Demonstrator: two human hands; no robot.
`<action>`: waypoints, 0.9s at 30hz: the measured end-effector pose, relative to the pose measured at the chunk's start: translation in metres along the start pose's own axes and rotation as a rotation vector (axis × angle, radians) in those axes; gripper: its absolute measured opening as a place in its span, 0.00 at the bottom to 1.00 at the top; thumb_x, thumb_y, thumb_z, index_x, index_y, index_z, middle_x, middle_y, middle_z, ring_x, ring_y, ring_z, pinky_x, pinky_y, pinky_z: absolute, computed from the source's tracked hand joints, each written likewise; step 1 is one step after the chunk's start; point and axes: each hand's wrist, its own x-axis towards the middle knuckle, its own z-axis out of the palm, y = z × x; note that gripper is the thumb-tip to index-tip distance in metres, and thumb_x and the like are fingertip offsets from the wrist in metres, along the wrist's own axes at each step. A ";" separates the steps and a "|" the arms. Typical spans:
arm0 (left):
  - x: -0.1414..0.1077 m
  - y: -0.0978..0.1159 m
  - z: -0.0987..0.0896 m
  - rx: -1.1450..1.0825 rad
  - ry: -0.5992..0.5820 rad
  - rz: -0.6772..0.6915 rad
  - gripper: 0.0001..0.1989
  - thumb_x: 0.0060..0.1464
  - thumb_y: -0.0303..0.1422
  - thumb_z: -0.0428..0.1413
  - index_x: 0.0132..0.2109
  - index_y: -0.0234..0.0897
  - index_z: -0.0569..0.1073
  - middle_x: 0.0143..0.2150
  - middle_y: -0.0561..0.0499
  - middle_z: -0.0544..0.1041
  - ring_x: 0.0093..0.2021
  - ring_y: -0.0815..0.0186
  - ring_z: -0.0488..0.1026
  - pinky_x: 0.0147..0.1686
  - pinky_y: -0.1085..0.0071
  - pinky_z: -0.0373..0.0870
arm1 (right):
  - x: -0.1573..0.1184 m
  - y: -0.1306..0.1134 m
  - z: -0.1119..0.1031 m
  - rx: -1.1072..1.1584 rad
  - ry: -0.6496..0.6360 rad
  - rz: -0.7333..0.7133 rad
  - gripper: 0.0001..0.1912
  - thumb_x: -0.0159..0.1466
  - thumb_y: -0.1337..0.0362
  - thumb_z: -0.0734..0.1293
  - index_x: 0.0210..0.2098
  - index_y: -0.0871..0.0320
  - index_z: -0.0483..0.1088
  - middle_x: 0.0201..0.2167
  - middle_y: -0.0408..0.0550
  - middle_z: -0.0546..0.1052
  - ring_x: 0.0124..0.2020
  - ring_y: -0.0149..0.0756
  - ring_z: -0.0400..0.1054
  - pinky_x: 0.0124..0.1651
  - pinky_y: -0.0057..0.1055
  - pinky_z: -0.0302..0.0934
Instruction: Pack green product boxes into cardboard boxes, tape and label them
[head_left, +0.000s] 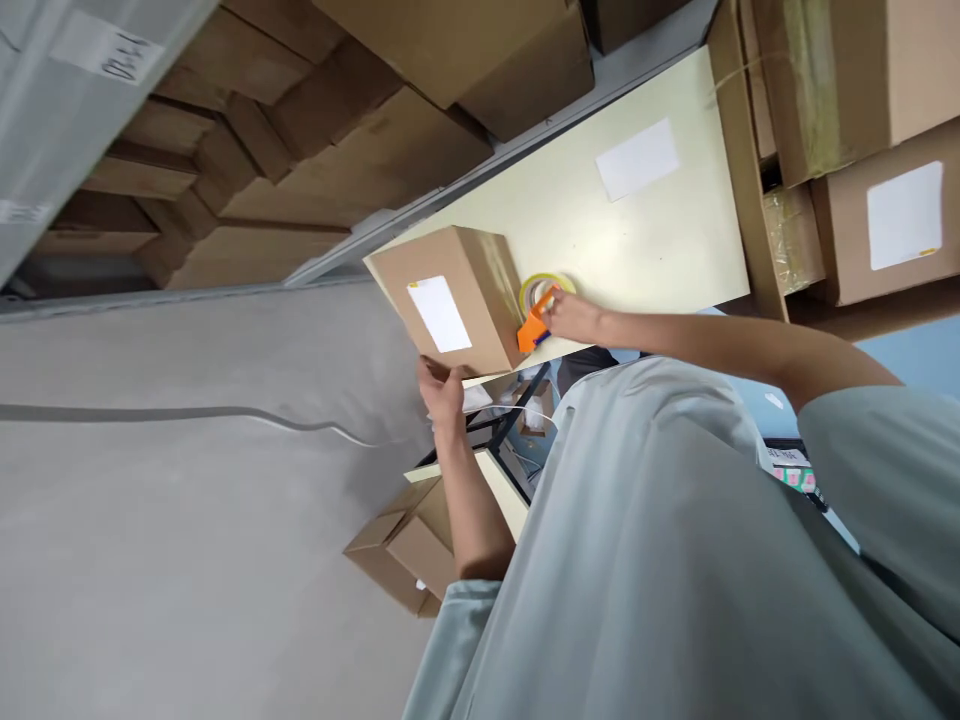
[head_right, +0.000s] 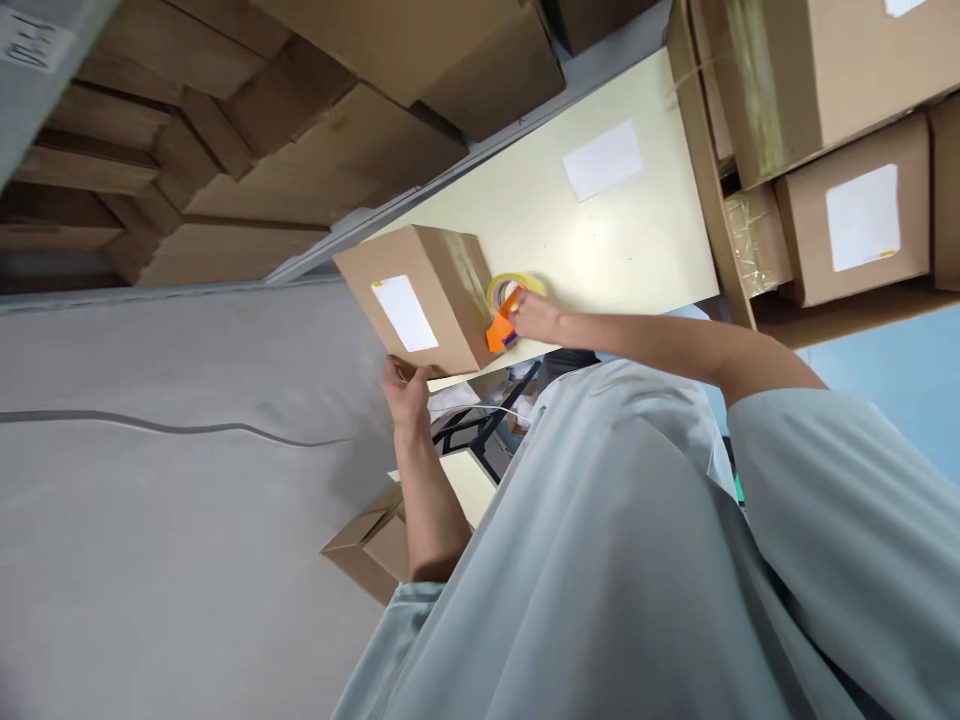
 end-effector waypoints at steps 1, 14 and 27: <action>0.005 0.006 0.001 0.058 0.045 0.017 0.29 0.62 0.44 0.66 0.65 0.39 0.72 0.74 0.34 0.75 0.82 0.51 0.67 0.82 0.46 0.63 | 0.006 -0.017 0.007 0.053 0.001 -0.004 0.23 0.67 0.81 0.64 0.56 0.68 0.83 0.48 0.59 0.90 0.56 0.53 0.87 0.76 0.58 0.65; 0.107 0.103 0.140 0.393 0.203 0.455 0.49 0.73 0.42 0.60 0.89 0.39 0.47 0.92 0.39 0.40 0.91 0.44 0.25 0.88 0.39 0.30 | 0.022 -0.077 0.045 0.462 0.098 0.193 0.25 0.69 0.79 0.59 0.55 0.63 0.84 0.51 0.61 0.89 0.52 0.54 0.85 0.72 0.57 0.67; 0.100 0.116 0.143 0.420 0.216 0.252 0.51 0.69 0.34 0.56 0.89 0.29 0.40 0.92 0.35 0.36 0.91 0.50 0.23 0.87 0.47 0.23 | -0.111 0.024 0.044 0.205 0.032 0.251 0.28 0.73 0.79 0.59 0.70 0.73 0.73 0.46 0.62 0.90 0.48 0.48 0.86 0.69 0.48 0.69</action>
